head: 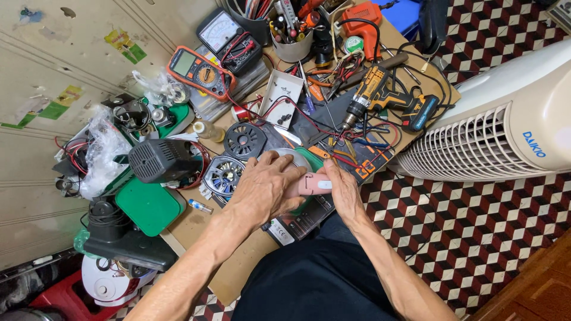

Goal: The recorder is disassembling, testing with a multimeter, and reassembling several electric kettles at a workbench.

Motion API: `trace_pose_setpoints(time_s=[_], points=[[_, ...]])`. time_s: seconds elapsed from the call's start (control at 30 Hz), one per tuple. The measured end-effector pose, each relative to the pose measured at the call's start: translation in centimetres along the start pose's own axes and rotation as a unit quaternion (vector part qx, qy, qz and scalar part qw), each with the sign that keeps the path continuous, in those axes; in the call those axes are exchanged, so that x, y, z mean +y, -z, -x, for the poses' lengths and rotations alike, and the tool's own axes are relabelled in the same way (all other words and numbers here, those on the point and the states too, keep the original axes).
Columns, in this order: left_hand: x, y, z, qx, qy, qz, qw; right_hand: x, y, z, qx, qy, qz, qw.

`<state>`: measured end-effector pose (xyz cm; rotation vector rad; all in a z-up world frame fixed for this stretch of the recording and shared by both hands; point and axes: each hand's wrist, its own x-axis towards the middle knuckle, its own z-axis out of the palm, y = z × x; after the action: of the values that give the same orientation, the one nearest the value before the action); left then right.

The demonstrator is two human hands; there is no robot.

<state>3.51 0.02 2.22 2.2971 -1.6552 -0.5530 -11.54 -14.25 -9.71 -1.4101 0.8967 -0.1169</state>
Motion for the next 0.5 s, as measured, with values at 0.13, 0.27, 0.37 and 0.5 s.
trace_pose_setpoints(time_s=[0.13, 0.27, 0.37, 0.5], points=[[0.6, 1.0, -0.4, -0.054, 0.008, -0.011, 0.998, 0.2, -1.1, 0.0, 0.050, -0.003, 0.010, 0.999], [0.8, 0.9, -0.2, -0.054, 0.013, 0.005, 0.998, -0.4, -2.2, 0.3, 0.120, 0.020, 0.041, 0.992], [1.1, 0.1, 0.4, -0.031, 0.023, -0.009, 0.999, -0.8, -2.8, 0.3, 0.145, 0.038, 0.047, 0.988], [1.1, -0.7, 0.9, 0.020, 0.027, -0.021, 0.999, -1.2, -3.4, 0.7, 0.163, 0.031, 0.026, 0.986]])
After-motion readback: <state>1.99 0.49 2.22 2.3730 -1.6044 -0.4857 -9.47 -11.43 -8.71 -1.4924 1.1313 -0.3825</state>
